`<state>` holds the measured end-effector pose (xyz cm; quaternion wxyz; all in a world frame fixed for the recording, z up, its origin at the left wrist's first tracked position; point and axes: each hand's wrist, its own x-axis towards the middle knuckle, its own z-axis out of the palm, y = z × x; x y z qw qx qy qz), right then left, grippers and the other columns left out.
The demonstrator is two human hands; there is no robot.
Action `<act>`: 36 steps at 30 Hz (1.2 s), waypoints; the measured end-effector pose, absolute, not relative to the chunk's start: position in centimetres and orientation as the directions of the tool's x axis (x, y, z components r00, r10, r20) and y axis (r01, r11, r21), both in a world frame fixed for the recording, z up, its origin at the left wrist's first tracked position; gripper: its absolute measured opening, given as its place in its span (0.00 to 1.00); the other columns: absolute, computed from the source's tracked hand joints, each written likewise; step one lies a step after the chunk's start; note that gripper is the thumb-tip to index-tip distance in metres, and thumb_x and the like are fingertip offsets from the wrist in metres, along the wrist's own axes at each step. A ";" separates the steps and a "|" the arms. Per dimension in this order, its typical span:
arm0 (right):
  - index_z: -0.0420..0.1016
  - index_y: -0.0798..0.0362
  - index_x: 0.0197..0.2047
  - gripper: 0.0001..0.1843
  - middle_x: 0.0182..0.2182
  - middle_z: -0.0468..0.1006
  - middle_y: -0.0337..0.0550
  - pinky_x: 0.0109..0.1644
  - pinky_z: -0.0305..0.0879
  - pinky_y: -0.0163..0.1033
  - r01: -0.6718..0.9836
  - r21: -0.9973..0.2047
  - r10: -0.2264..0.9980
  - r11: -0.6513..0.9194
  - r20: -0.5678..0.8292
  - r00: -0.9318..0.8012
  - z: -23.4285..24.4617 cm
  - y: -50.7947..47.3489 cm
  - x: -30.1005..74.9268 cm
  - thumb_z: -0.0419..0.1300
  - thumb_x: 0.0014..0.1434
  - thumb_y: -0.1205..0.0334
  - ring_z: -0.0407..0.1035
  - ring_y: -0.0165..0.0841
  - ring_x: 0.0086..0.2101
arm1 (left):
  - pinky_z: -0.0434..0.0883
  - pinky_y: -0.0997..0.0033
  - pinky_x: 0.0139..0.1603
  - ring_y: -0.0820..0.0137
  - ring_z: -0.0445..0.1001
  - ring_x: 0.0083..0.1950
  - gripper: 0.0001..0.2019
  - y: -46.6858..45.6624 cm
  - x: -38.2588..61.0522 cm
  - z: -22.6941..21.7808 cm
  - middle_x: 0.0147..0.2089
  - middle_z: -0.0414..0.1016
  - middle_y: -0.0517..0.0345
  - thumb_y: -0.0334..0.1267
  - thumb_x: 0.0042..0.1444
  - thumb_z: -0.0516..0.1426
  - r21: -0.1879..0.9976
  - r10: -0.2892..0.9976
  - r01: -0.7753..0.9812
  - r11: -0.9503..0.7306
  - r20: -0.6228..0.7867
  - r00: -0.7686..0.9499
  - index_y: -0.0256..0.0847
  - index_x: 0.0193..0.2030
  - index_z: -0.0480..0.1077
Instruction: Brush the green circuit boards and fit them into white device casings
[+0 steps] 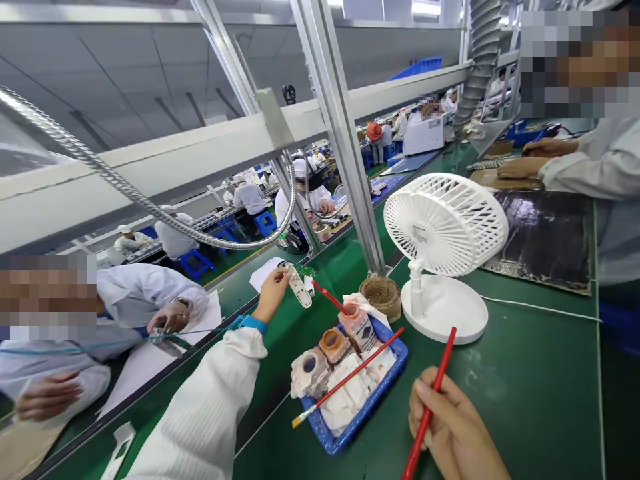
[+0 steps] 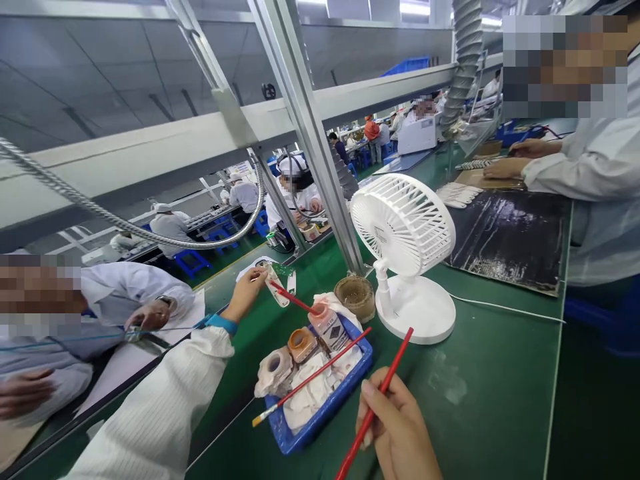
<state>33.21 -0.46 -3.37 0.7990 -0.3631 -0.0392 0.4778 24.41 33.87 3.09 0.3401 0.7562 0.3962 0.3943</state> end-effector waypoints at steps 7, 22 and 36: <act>0.64 0.52 0.26 0.17 0.17 0.67 0.33 0.20 0.57 0.28 -0.669 -0.676 0.809 0.309 -0.183 0.558 -4.0 -0.3 33.2 0.68 0.46 0.53 0.58 0.24 0.18 | 0.66 0.74 0.28 0.74 0.69 0.28 0.18 27.1 16.2 6.4 0.31 0.66 0.65 0.45 0.43 0.62 0.934 0.915 0.044 -0.355 0.337 0.221 0.43 0.37 0.60; 0.70 0.49 0.28 0.11 0.23 0.75 0.37 0.26 0.69 0.33 -0.400 -0.670 0.708 0.625 0.270 0.653 1.8 -1.6 31.4 0.69 0.45 0.58 0.68 0.28 0.23 | 0.66 0.75 0.39 0.70 0.69 0.39 0.30 3.9 2.9 7.9 0.41 0.75 0.58 0.42 0.48 0.63 0.983 0.997 -0.186 -0.008 0.021 0.069 0.45 0.59 0.63; 0.72 0.46 0.38 0.12 0.33 0.79 0.39 0.34 0.73 0.46 0.092 -0.610 0.584 0.787 0.785 0.209 7.3 -4.8 24.9 0.61 0.53 0.73 0.75 0.37 0.31 | 0.67 0.72 0.37 0.73 0.70 0.32 0.36 -1.3 0.7 6.9 0.31 0.73 0.59 0.38 0.54 0.59 0.948 0.983 -0.313 0.059 0.000 0.185 0.55 0.66 0.47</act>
